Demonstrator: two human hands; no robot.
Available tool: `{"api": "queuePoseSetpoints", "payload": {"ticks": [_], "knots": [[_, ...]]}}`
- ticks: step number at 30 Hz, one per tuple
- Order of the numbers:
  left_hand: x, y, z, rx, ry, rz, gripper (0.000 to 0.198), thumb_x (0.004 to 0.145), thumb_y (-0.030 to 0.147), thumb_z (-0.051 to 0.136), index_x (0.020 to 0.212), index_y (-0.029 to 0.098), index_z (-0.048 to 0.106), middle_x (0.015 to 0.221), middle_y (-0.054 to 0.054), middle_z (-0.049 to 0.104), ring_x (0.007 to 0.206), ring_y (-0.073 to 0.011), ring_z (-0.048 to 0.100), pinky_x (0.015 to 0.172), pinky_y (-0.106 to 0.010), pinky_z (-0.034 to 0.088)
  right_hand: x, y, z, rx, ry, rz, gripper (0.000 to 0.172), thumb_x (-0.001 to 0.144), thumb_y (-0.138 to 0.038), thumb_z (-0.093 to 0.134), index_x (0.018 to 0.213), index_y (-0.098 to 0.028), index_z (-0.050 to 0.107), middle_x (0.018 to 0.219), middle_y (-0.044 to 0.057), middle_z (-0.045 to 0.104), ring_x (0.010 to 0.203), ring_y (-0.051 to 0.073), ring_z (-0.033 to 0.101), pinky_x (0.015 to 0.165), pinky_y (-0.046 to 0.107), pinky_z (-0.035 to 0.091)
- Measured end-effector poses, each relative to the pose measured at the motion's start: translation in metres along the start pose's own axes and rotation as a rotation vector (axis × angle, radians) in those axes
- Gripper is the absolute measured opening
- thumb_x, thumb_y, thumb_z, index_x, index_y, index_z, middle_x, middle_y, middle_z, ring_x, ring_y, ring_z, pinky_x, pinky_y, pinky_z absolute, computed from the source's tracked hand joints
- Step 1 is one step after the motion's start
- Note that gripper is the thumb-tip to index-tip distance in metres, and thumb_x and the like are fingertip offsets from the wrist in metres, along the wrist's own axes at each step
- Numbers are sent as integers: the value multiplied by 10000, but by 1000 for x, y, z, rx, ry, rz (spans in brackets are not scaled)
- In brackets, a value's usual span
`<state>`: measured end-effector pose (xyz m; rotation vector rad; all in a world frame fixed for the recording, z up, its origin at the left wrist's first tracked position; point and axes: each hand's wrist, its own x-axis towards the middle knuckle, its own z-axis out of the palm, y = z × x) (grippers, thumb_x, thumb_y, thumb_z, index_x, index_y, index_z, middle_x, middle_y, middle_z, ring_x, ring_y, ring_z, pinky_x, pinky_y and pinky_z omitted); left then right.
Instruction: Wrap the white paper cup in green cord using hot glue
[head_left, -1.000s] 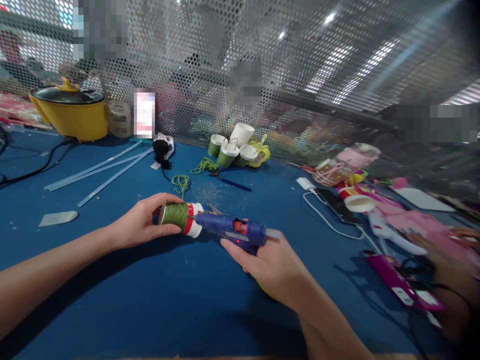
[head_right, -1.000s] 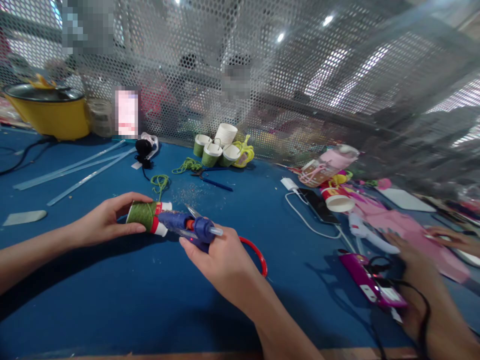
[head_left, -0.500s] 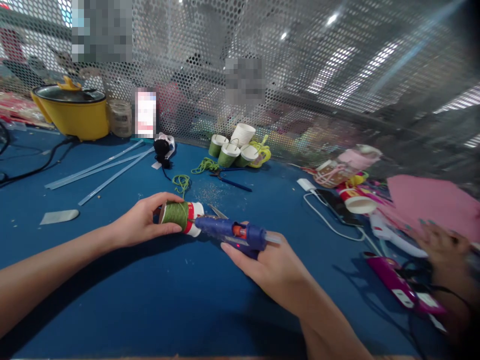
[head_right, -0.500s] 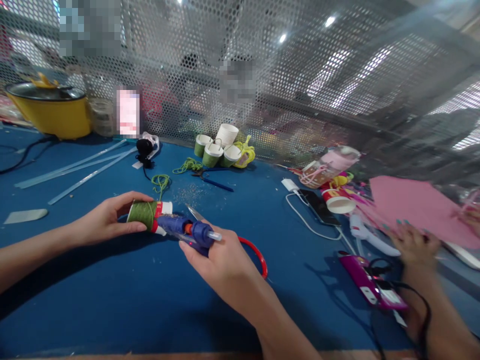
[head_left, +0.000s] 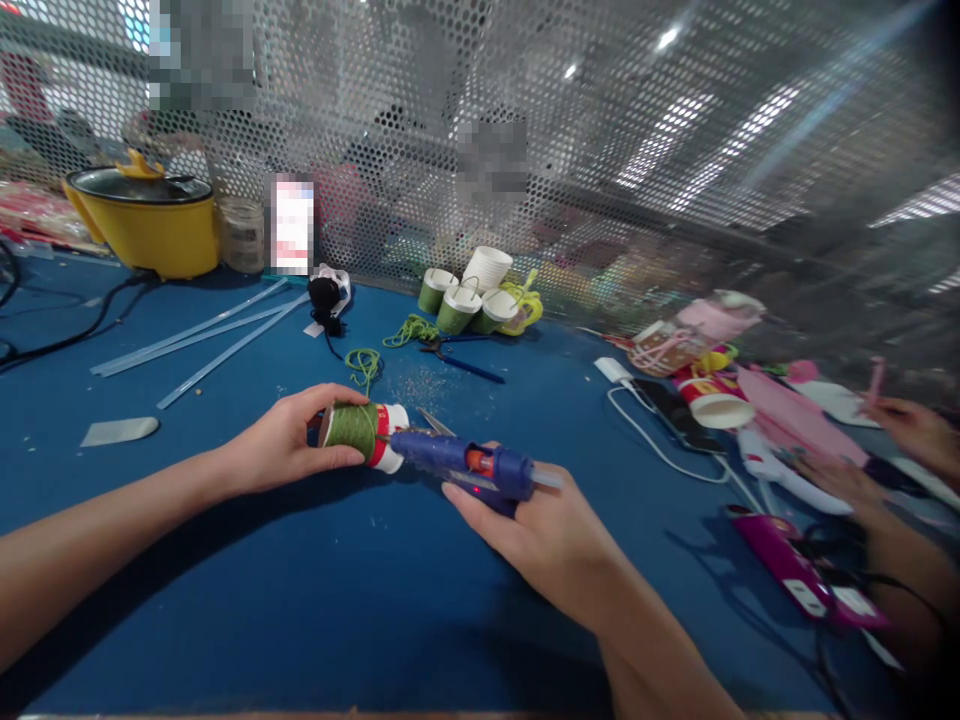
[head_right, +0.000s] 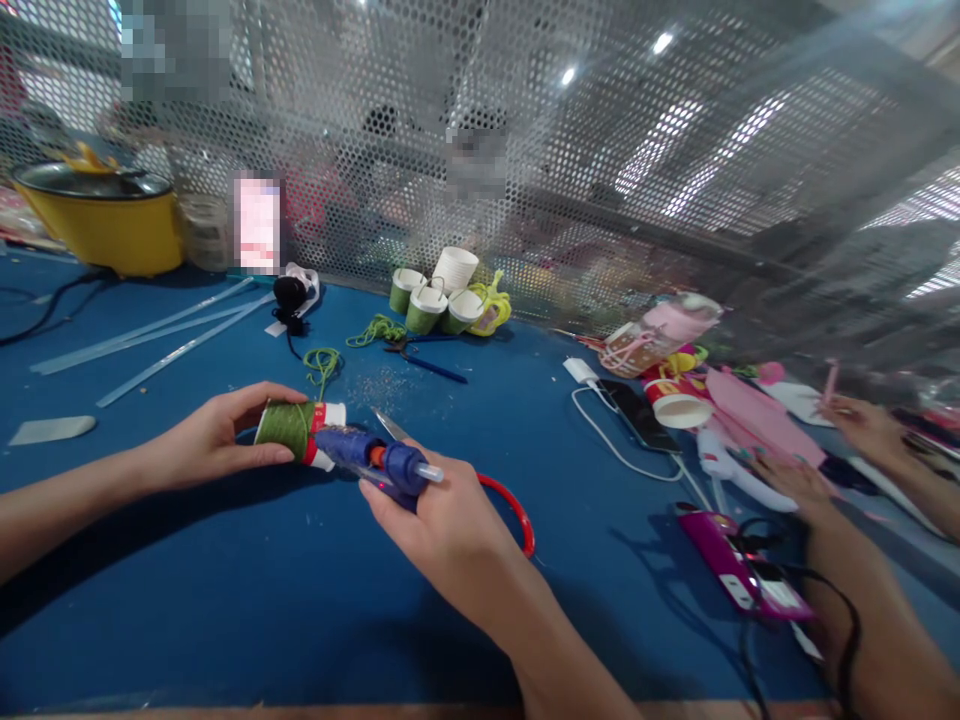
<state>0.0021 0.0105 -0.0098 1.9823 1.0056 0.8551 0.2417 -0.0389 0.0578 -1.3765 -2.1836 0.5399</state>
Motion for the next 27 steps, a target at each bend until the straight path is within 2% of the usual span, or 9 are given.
{"api": "queuePoseSetpoints", "payload": {"ticks": [4,11,19,27], "knots": [[0,0,-1,59,1,86,438,759,356,645,1138,196,492,1119,-93,582,965,-235,597,823,-369,500,1,3,1,-24,9,15,119,772,-250,556,672,-201,597,619,16,643,549,169,583,577,278,484],[-2,4,-2,166,-10,160,415,775,337,632,1133,196,474,1112,-97,561,978,-235,572,822,-362,487,1,3,0,-66,2,52,115,785,-258,546,736,-196,630,492,-18,582,514,165,579,471,250,430],[-3,7,-3,250,-34,250,404,786,298,623,1138,197,451,1131,-103,550,1035,-235,553,863,-354,466,3,2,1,-52,13,67,155,796,-250,529,690,-194,627,425,-33,541,461,149,555,427,239,413],[-3,8,-3,261,-47,312,392,789,274,616,1139,196,457,1149,-117,540,1082,-245,528,901,-379,456,5,4,2,-46,11,88,175,794,-270,531,685,-186,638,440,-25,568,452,149,563,427,237,428]]}}
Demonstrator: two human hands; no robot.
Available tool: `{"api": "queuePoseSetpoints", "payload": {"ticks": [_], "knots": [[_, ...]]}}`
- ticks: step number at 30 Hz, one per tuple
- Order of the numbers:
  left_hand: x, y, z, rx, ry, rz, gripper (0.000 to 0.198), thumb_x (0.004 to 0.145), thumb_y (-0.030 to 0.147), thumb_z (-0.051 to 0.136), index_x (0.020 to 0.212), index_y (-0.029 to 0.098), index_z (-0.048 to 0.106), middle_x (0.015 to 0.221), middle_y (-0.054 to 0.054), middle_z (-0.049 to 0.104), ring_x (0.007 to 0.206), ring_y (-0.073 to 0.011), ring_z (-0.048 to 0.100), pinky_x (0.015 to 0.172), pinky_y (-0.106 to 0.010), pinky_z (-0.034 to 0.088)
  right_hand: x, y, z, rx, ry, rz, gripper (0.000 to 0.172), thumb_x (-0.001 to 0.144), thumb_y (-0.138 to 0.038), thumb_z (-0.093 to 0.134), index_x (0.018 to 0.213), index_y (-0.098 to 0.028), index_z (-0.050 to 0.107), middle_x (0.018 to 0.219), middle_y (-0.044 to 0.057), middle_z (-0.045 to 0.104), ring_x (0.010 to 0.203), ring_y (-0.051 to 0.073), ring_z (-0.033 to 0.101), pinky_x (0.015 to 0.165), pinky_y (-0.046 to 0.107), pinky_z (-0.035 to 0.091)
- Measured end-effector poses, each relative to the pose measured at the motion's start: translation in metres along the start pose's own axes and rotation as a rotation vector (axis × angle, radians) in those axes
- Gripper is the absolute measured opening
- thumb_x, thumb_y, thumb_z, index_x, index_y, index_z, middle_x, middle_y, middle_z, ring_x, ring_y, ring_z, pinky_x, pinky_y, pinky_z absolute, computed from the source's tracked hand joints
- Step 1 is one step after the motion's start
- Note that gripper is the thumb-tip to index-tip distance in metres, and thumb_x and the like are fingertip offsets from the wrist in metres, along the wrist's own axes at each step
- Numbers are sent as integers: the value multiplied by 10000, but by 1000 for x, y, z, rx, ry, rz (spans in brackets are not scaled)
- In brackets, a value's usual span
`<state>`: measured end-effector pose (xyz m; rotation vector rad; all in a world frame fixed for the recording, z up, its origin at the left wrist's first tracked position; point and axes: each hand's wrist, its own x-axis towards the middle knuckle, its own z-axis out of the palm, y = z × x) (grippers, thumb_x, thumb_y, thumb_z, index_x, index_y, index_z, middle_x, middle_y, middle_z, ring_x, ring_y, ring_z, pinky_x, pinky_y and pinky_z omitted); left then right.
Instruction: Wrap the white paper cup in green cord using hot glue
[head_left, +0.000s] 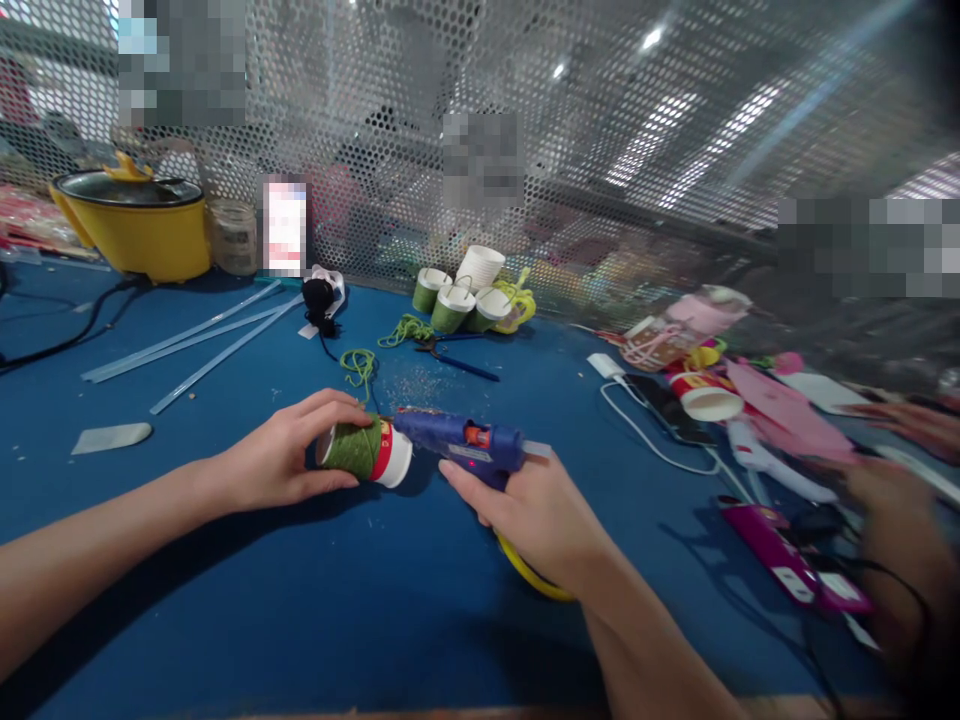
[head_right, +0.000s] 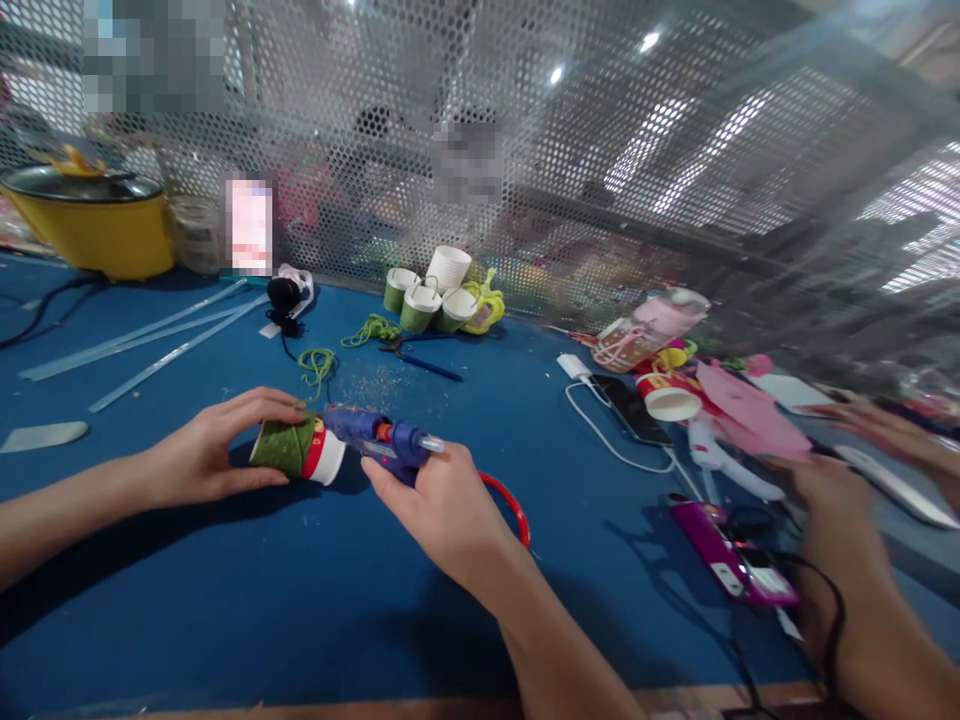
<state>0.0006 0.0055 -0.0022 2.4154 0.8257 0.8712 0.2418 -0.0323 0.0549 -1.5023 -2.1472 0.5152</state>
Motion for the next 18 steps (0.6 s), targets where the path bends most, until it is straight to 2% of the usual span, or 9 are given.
{"api": "queuePoseSetpoints", "payload": {"ticks": [5,11,18], "knots": [[0,-1,0,-10,3,4,395,788,271,620,1139,194,457,1143,-114,537,1074,-237,534,903,-368,459,-3,-1,-2,-10,-2,-23,166,797,-272,535,687,-204,639,420,-27,552,436,157,557,418,247,426],[-2,-4,3,-14,12,22,399,794,279,613,1153,200,457,1187,-128,517,1099,-247,521,914,-374,453,0,-1,-1,-9,-10,12,189,796,-254,529,641,-187,615,375,-52,507,358,118,489,381,223,401],[-2,-5,2,-19,2,31,404,795,278,612,1161,201,458,1191,-132,517,1099,-249,521,911,-378,456,-1,-2,-2,-16,-9,-10,182,798,-258,525,661,-193,626,362,-51,500,367,130,495,386,233,396]]}}
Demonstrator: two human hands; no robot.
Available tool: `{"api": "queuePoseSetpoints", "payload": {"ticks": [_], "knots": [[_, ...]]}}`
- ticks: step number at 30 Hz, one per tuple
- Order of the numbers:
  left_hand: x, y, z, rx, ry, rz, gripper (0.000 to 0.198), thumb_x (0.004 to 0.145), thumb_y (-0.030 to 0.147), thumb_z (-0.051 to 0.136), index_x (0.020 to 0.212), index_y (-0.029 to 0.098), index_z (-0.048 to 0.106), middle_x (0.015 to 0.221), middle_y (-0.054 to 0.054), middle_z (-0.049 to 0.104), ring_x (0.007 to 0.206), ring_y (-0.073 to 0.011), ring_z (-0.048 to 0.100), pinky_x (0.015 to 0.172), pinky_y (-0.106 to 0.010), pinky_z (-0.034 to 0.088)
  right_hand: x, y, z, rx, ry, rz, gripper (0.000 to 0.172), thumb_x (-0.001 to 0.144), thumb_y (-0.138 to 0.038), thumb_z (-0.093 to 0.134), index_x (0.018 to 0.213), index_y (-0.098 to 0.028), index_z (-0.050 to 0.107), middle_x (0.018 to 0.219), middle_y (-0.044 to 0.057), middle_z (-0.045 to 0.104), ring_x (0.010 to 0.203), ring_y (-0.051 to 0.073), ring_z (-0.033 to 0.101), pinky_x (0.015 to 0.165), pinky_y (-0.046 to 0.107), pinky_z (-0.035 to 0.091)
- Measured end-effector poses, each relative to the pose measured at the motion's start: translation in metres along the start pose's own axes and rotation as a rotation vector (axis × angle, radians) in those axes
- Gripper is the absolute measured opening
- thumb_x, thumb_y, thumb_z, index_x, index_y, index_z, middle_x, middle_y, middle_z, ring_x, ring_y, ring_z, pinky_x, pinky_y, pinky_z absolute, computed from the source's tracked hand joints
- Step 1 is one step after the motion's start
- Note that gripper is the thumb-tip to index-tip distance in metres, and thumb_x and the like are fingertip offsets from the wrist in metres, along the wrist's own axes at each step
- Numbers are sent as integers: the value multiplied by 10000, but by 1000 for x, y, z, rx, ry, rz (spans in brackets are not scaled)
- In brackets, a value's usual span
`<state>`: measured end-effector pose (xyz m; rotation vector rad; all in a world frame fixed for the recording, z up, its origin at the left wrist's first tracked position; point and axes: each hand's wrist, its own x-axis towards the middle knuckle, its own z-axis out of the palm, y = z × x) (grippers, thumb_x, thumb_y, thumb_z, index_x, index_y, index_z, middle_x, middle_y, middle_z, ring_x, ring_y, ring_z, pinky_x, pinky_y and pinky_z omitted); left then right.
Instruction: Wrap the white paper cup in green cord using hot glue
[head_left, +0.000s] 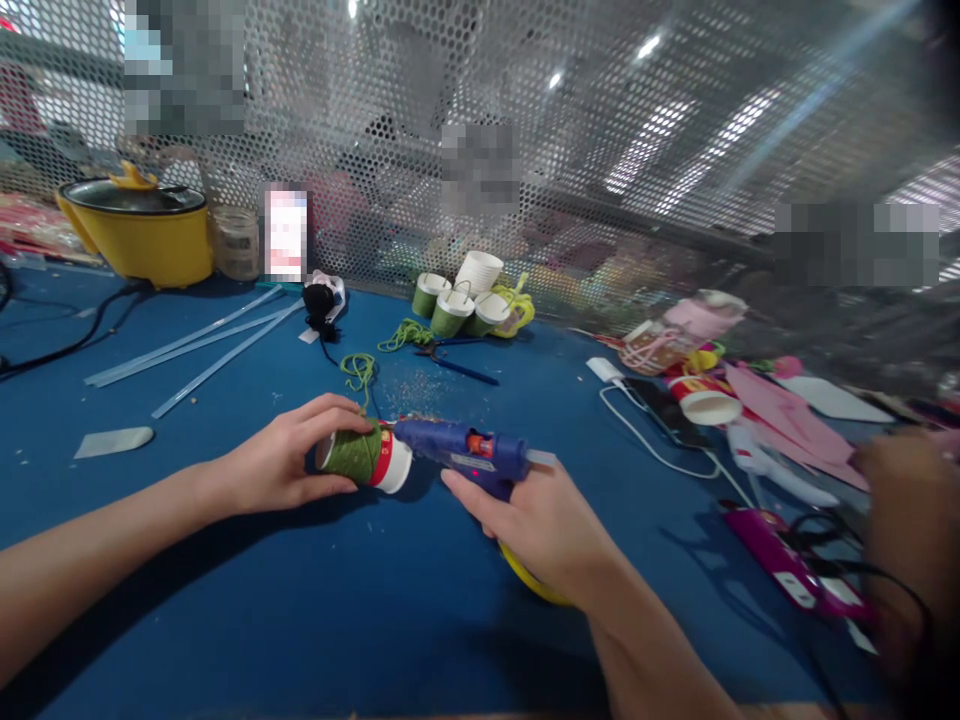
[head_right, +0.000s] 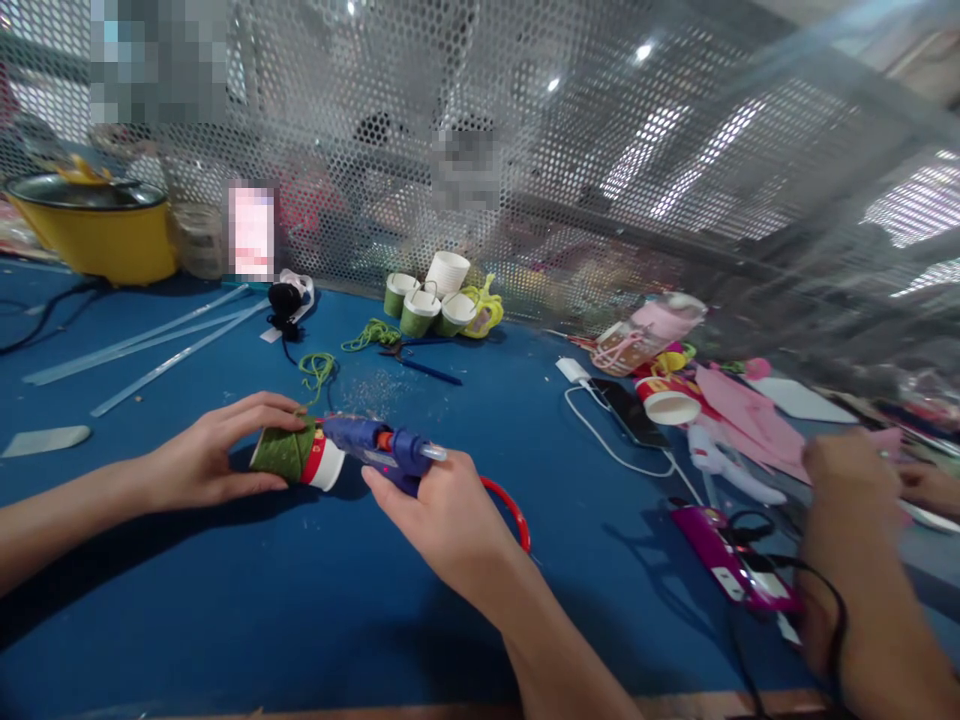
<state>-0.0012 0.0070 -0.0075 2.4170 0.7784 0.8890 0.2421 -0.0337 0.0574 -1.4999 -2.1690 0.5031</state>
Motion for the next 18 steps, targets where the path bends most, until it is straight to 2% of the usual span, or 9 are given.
{"api": "queuePoseSetpoints", "payload": {"ticks": [7,18], "knots": [[1,1,0,-8,15,-14,405,783,289,631,1141,191,468,1159,-120,534,1080,-239,534,903,-360,459,0,-2,1,9,-5,6,162,800,-247,521,707,-194,643,460,-22,580,476,155,566,455,245,435],[3,1,0,-80,35,-159,415,753,329,655,1112,185,502,1091,-97,581,961,-225,585,808,-340,491,-6,-1,-1,16,5,-21,126,789,-260,545,738,-199,642,453,-23,559,510,171,581,469,252,438]]}}
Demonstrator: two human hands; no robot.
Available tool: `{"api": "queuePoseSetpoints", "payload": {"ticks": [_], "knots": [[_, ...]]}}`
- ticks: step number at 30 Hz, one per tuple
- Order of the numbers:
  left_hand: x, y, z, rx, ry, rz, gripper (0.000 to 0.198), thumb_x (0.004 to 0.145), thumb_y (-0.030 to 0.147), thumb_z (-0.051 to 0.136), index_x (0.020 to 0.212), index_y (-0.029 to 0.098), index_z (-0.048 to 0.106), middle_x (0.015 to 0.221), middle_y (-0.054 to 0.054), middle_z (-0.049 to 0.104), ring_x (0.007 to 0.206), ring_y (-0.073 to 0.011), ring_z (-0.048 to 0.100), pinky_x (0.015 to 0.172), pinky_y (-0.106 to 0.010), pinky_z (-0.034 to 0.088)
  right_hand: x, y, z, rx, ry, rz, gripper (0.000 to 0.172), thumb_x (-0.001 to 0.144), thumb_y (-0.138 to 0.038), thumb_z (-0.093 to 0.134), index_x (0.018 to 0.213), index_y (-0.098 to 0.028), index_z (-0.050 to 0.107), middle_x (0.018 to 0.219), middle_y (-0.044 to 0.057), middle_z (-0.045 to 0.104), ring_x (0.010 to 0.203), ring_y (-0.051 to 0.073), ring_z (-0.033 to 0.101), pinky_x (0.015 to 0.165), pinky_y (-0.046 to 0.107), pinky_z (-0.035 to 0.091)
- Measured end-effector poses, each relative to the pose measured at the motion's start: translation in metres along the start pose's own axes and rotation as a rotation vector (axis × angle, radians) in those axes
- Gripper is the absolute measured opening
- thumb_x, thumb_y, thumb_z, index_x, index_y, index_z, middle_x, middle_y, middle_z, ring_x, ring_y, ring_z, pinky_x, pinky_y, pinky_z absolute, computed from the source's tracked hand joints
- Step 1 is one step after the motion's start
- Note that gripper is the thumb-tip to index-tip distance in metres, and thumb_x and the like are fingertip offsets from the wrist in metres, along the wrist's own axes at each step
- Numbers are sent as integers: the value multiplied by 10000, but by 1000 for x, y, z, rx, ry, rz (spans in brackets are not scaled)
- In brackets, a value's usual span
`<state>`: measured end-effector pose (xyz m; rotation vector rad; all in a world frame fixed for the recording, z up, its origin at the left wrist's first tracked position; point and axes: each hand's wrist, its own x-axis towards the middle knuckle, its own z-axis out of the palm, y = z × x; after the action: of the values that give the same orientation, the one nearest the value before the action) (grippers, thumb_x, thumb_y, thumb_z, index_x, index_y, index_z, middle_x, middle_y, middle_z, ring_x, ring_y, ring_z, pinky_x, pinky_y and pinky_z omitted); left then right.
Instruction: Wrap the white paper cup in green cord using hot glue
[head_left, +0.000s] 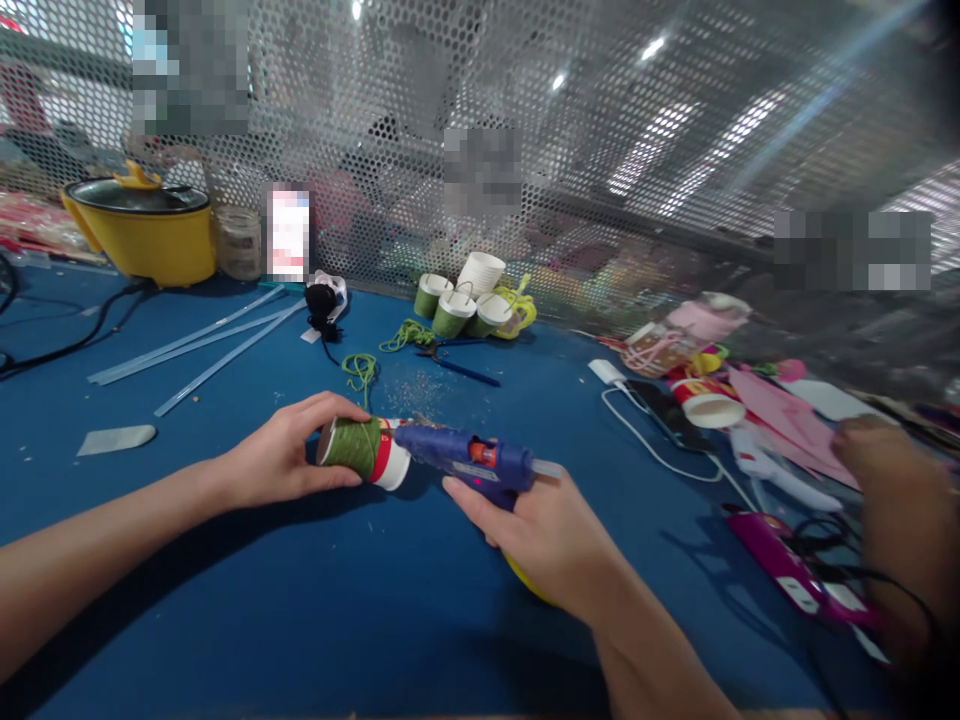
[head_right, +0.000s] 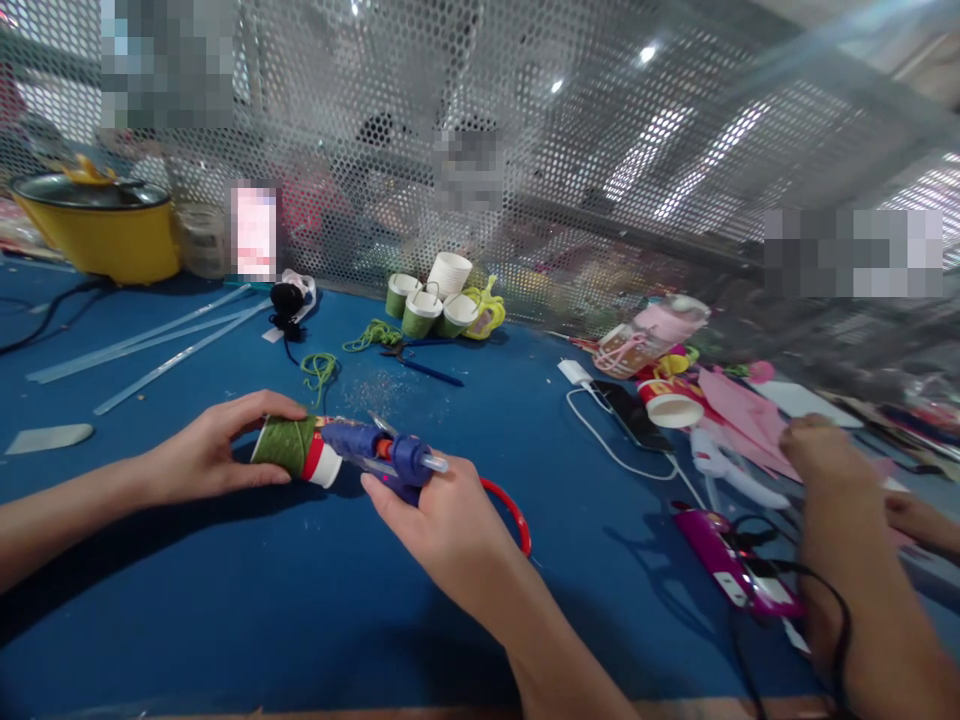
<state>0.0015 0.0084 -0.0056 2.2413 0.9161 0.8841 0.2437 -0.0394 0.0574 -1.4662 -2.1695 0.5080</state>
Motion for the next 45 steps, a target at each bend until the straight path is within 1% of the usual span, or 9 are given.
{"api": "queuePoseSetpoints", "payload": {"ticks": [8,12,17,22,27,31,37,43,45], "knots": [[0,-2,3,-161,2,-146,448,732,346,665,1119,185,506,1089,-89,595,924,-223,612,787,-352,514,-1,1,0,53,-27,22,103,778,-265,562,724,-199,620,393,-59,474,393,126,481,401,232,389],[0,-1,2,-196,-2,-218,467,719,366,665,1114,176,505,1060,-88,626,888,-228,624,775,-369,518,-1,-2,0,94,-51,47,203,787,-275,550,595,-208,558,391,-57,457,361,107,425,372,228,354],[2,1,2,-233,2,-282,482,708,388,659,1105,161,506,1013,-86,648,874,-241,634,768,-383,520,-2,-3,0,92,-51,48,275,777,-284,560,523,-209,485,416,-47,468,387,107,429,421,233,384],[2,2,2,-292,-2,-348,495,698,394,658,1105,163,496,1009,-85,644,866,-243,639,769,-395,519,-2,-1,1,85,-50,18,104,781,-268,561,710,-204,602,461,-43,497,435,122,455,473,240,418],[2,1,2,-323,1,-362,491,696,392,658,1097,163,494,1004,-84,644,869,-243,638,771,-393,517,-1,0,1,85,-34,-11,103,774,-273,571,797,-197,637,511,-31,537,473,127,476,524,244,441],[2,-1,1,-284,17,-321,476,707,391,656,1095,170,494,1005,-78,645,868,-238,638,773,-381,516,-1,-2,0,109,-48,64,111,762,-282,572,721,-193,623,429,-42,492,418,127,467,482,249,431],[4,-1,1,-237,78,-226,454,709,380,658,1084,175,504,1012,-78,630,886,-231,626,794,-370,513,9,1,-1,306,-44,355,217,724,-388,608,713,-173,575,432,-37,506,379,115,477,407,238,408],[6,-3,2,-243,155,-244,477,682,370,669,1078,158,510,1065,-101,607,895,-239,621,819,-402,501,36,26,-1,580,130,384,283,657,-415,673,644,-157,556,546,-9,560,487,95,502,469,219,412],[7,-5,2,-233,171,-243,476,681,361,668,1082,158,514,1058,-101,610,895,-241,621,818,-410,501,50,34,1,572,115,395,274,706,-419,628,667,-154,572,633,21,603,536,98,532,500,217,433]]}}
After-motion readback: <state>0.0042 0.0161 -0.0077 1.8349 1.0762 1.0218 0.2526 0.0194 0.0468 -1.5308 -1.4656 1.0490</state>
